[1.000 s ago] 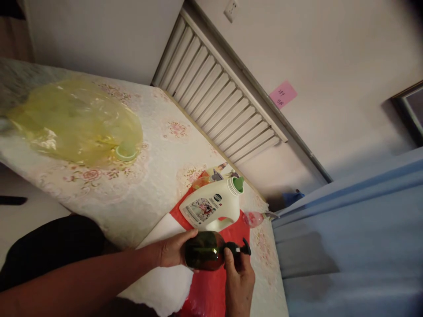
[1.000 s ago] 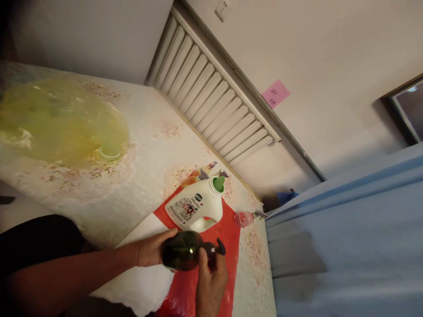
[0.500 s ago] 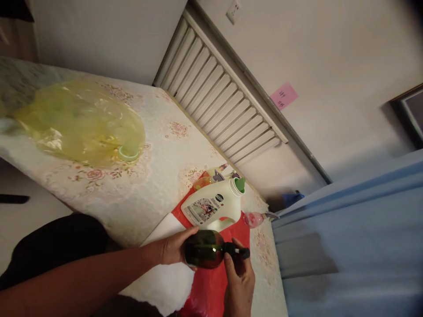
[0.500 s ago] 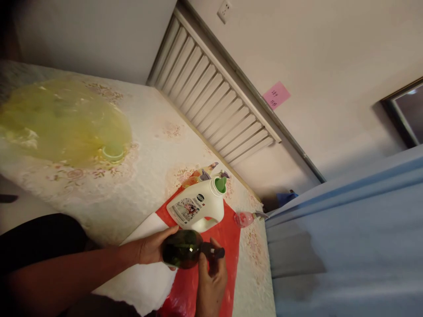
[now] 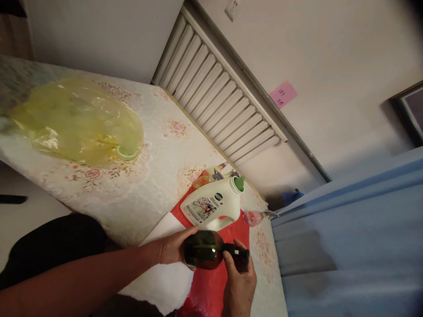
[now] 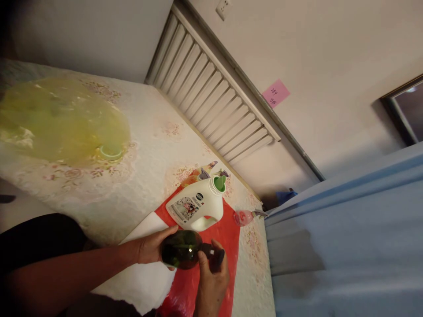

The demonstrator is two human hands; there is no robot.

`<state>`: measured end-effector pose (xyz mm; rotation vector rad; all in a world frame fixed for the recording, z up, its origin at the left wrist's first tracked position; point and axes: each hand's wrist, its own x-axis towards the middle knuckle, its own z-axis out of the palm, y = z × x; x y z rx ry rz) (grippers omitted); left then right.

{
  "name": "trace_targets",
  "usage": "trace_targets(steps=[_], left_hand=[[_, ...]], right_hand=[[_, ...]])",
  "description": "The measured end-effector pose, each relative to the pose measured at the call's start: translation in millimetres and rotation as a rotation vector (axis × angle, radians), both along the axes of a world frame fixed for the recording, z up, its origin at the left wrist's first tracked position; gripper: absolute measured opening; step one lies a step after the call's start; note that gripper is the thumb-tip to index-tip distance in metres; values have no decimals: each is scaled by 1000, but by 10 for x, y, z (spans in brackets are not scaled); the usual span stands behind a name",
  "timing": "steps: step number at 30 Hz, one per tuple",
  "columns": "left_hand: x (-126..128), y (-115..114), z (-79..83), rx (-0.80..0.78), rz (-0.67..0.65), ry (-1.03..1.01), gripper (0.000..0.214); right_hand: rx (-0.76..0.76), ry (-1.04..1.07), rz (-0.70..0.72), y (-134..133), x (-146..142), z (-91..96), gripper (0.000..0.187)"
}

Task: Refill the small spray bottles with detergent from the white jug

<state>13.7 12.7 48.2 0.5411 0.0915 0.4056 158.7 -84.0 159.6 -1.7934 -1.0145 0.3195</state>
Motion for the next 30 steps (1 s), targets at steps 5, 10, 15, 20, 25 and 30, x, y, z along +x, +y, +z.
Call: trace_targets(steps=[5, 10, 15, 20, 25, 30], left_hand=[[-6, 6, 27, -11, 1, 16, 74], [-14, 9, 48, 0, 3, -2, 77], [-21, 8, 69, -23, 8, 44, 76], [-27, 4, 79, -21, 12, 22, 74], [-6, 18, 33, -48, 11, -13, 72], [8, 28, 3, -75, 13, -18, 71]], right_hand=[[97, 146, 61, -7, 10, -53, 65], [127, 177, 133, 5, -22, -56, 63], [64, 105, 36, 34, 7, -40, 66], [41, 109, 0, 33, 16, -36, 63], [200, 235, 88, 62, 19, -68, 65], [225, 321, 121, 80, 2, -73, 68]])
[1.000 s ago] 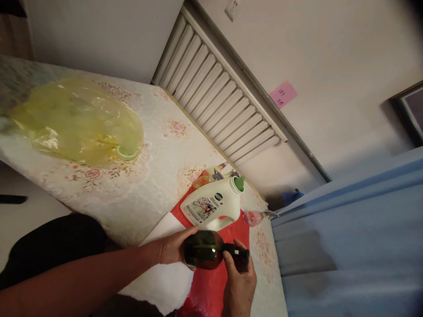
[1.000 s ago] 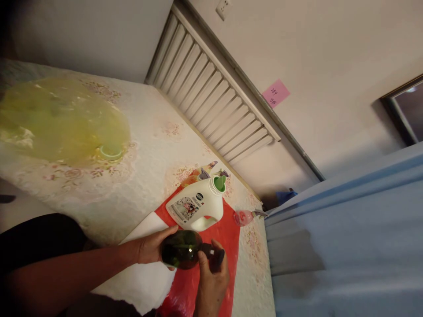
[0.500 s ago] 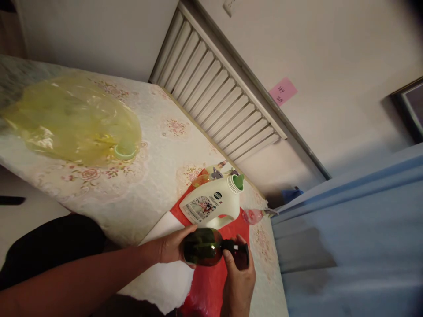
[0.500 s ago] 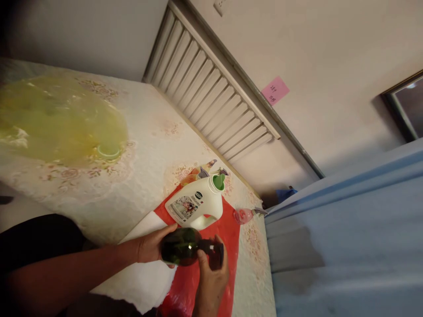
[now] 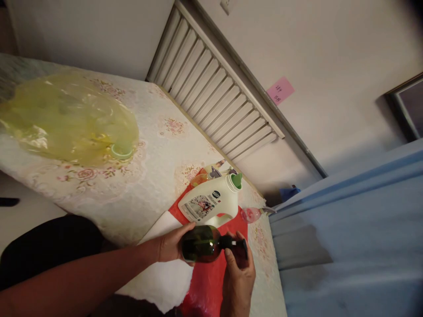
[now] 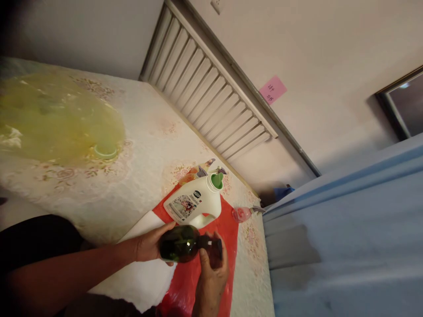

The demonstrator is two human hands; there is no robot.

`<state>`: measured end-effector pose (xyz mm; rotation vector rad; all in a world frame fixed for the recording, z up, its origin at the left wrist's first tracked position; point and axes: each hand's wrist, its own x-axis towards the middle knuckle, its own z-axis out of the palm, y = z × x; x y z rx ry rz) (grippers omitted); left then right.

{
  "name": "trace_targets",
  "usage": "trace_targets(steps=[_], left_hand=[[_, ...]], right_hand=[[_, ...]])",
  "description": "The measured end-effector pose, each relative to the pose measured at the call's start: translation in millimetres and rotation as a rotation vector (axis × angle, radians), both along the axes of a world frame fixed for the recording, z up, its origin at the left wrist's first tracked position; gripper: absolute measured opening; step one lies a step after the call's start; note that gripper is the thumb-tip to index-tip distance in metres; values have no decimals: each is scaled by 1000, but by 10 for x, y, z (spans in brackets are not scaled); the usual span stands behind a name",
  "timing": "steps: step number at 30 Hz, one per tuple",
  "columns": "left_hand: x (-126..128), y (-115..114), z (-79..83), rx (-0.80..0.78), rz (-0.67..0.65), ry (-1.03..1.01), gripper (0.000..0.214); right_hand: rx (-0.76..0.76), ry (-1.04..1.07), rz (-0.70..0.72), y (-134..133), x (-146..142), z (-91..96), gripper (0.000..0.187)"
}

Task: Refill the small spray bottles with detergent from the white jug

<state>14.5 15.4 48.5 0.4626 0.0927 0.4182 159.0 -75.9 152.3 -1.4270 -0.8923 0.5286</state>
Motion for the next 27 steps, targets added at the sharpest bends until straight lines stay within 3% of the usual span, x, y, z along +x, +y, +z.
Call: trace_targets(steps=[7, 18, 27], left_hand=[[15, 5, -27, -7, -1, 0, 70], [-11, 1, 5, 20, -18, 10, 73], [-20, 7, -18, 60, -14, -41, 75]], right_hand=[[-75, -34, -91, -12, 1, 21, 53], [40, -23, -101, 10, 77, 138, 40], [92, -22, -217, -13, 92, 401, 42]])
